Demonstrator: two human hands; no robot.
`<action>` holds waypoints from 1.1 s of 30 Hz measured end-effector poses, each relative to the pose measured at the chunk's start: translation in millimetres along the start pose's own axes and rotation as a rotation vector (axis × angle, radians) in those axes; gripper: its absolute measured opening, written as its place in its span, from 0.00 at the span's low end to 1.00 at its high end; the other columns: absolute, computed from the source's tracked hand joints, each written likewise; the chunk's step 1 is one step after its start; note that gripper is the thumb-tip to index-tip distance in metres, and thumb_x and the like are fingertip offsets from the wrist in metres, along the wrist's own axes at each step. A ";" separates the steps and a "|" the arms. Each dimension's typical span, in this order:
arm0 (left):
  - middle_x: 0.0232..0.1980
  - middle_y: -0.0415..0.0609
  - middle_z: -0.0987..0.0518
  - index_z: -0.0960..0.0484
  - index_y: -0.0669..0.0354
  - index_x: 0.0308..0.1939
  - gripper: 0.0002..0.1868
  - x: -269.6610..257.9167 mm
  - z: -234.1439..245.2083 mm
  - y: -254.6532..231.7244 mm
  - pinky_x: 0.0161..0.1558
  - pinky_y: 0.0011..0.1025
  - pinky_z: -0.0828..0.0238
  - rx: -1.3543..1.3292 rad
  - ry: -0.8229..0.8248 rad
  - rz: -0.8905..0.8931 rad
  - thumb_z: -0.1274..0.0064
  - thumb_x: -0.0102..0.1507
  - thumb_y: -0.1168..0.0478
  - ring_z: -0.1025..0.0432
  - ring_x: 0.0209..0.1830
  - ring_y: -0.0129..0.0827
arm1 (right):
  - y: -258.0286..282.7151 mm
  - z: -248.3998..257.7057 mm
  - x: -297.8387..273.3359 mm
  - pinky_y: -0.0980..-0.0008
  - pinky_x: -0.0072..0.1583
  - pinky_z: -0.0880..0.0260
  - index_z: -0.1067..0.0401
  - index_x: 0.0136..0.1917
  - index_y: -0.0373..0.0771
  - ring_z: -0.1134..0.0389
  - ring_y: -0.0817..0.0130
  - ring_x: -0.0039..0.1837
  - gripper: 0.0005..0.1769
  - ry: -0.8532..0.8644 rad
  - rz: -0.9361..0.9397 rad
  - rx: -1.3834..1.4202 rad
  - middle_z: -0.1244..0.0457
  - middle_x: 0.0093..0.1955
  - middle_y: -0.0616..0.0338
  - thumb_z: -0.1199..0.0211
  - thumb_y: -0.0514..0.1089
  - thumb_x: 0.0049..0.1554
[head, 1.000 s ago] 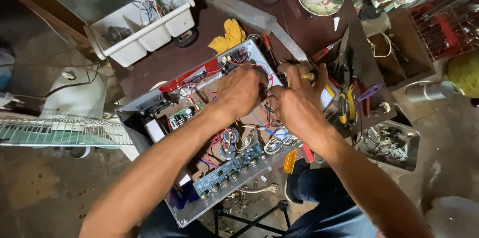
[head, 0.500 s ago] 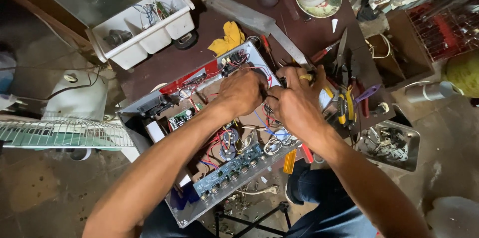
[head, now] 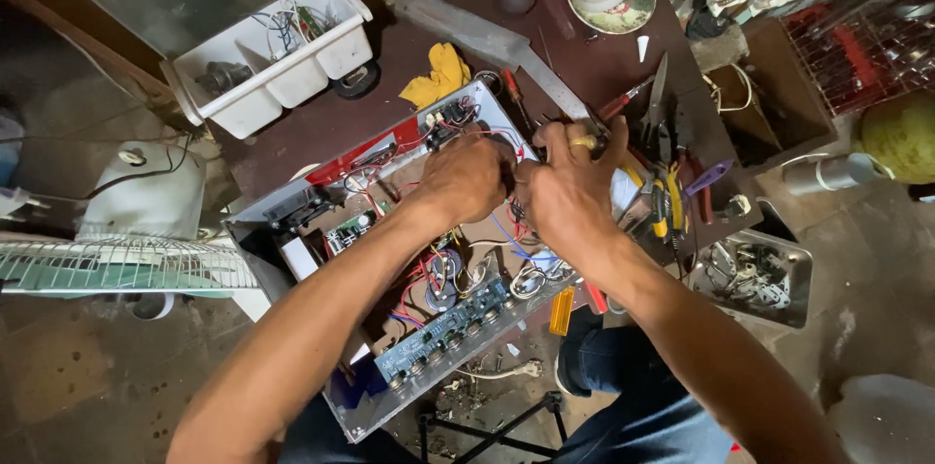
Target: The person works on an open electronic device, using pliers to strip and cut wires, then uses a lighter to heat a wire end. The person continues to manipulate wires and components inside the device using pliers.
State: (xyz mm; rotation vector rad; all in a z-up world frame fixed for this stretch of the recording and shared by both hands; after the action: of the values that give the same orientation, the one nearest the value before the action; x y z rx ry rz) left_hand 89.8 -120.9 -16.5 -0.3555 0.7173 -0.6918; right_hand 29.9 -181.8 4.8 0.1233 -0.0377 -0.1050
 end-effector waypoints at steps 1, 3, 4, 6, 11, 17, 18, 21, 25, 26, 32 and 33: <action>0.58 0.63 0.22 0.16 0.64 0.51 0.20 -0.3 -0.7 0.0 0.59 0.53 0.31 0.000 -0.001 -0.001 0.49 0.58 0.59 0.28 0.61 0.59 | -0.8 -3.5 1.4 0.14 0.66 0.71 0.21 0.41 0.46 0.45 0.52 0.66 0.07 0.000 0.000 -0.001 0.43 0.60 0.54 0.32 0.47 0.48; 0.56 0.62 0.21 0.15 0.62 0.51 0.19 -1.1 -0.7 1.4 0.59 0.51 0.30 0.028 -0.011 0.009 0.48 0.58 0.58 0.28 0.61 0.57 | -6.8 -10.2 4.4 0.15 0.66 0.71 0.21 0.36 0.49 0.46 0.53 0.66 0.05 -0.004 -0.050 -0.002 0.43 0.59 0.57 0.32 0.49 0.46; 0.56 0.62 0.21 0.15 0.62 0.51 0.19 0.0 -2.2 2.2 0.59 0.51 0.30 0.029 -0.012 0.010 0.48 0.58 0.58 0.28 0.61 0.57 | -7.9 -15.5 5.2 0.15 0.66 0.71 0.21 0.36 0.49 0.46 0.53 0.66 0.05 -0.005 -0.049 -0.002 0.43 0.59 0.57 0.32 0.49 0.46; 0.57 0.62 0.22 0.15 0.60 0.51 0.19 2.6 -6.3 3.1 0.60 0.50 0.31 0.015 -0.007 0.005 0.49 0.58 0.59 0.28 0.62 0.57 | -12.5 -24.4 6.8 0.13 0.65 0.70 0.20 0.41 0.50 0.45 0.54 0.66 0.12 -0.019 -0.068 -0.081 0.43 0.59 0.58 0.29 0.53 0.44; 0.57 0.60 0.21 0.14 0.56 0.50 0.19 -6.3 7.4 -3.4 0.59 0.52 0.31 0.045 -0.023 0.000 0.48 0.58 0.57 0.28 0.61 0.56 | -8.6 -24.7 6.7 0.14 0.66 0.71 0.20 0.41 0.50 0.44 0.54 0.67 0.09 -0.059 -0.048 -0.118 0.43 0.57 0.58 0.32 0.51 0.45; 0.63 0.61 0.26 0.16 0.55 0.54 0.20 -5.4 5.9 -1.1 0.62 0.55 0.34 0.033 -0.004 0.005 0.48 0.59 0.58 0.32 0.65 0.58 | -9.7 -29.9 9.6 0.23 0.68 0.68 0.22 0.34 0.54 0.47 0.56 0.68 0.05 -0.130 -0.025 -0.184 0.44 0.58 0.61 0.37 0.51 0.46; 0.64 0.60 0.27 0.17 0.53 0.56 0.21 -4.6 3.7 0.0 0.63 0.53 0.35 0.038 0.012 0.002 0.49 0.59 0.58 0.33 0.66 0.57 | -13.5 -33.4 9.9 0.25 0.68 0.68 0.23 0.34 0.56 0.47 0.59 0.67 0.05 -0.128 -0.025 -0.166 0.44 0.57 0.63 0.39 0.51 0.47; 0.66 0.59 0.30 0.17 0.52 0.56 0.21 -4.2 3.8 0.8 0.63 0.56 0.35 0.028 0.005 0.009 0.48 0.60 0.59 0.33 0.66 0.58 | -21.7 -41.6 11.4 0.25 0.68 0.66 0.22 0.34 0.58 0.48 0.61 0.67 0.06 -0.133 -0.079 -0.152 0.45 0.57 0.68 0.39 0.54 0.46; 0.64 0.59 0.27 0.16 0.51 0.56 0.20 -3.3 5.3 -0.2 0.63 0.55 0.35 0.033 0.012 -0.006 0.48 0.60 0.58 0.31 0.65 0.57 | -34.6 -51.9 13.9 0.23 0.70 0.70 0.21 0.39 0.57 0.50 0.58 0.70 0.08 -0.002 -0.122 -0.064 0.46 0.60 0.67 0.39 0.52 0.46; 0.63 0.60 0.27 0.17 0.55 0.55 0.20 -3.1 3.6 0.1 0.63 0.55 0.35 0.019 0.023 0.001 0.49 0.60 0.58 0.31 0.65 0.57 | -32.3 -52.5 13.7 0.22 0.70 0.71 0.21 0.40 0.55 0.50 0.58 0.70 0.08 0.013 -0.113 -0.054 0.46 0.60 0.66 0.39 0.51 0.46; 0.60 0.61 0.23 0.16 0.57 0.54 0.19 -10.8 9.4 -4.2 0.63 0.55 0.36 0.012 0.018 -0.004 0.49 0.60 0.59 0.30 0.64 0.59 | -16.2 -39.1 9.5 0.19 0.69 0.75 0.22 0.43 0.47 0.50 0.54 0.70 0.10 0.086 -0.069 0.003 0.46 0.60 0.58 0.39 0.47 0.47; 0.59 0.60 0.22 0.16 0.56 0.54 0.19 -12.8 10.5 -4.5 0.63 0.54 0.36 0.000 0.003 0.000 0.50 0.60 0.60 0.30 0.64 0.58 | -12.4 -36.2 8.6 0.19 0.69 0.76 0.23 0.44 0.45 0.50 0.53 0.70 0.11 0.104 -0.057 0.018 0.46 0.60 0.56 0.38 0.45 0.47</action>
State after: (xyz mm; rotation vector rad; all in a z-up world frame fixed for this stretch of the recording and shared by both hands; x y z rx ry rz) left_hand 88.1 -114.7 -0.6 -0.3543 0.7200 -0.6927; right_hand 38.8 -190.6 -32.3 0.1476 0.0690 -0.1550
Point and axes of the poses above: each hand's wrist, its own x-axis towards the middle knuckle, its own z-axis out of the back of the hand, y = z × x, the point moved 10 cm from there along x, towards the middle knuckle
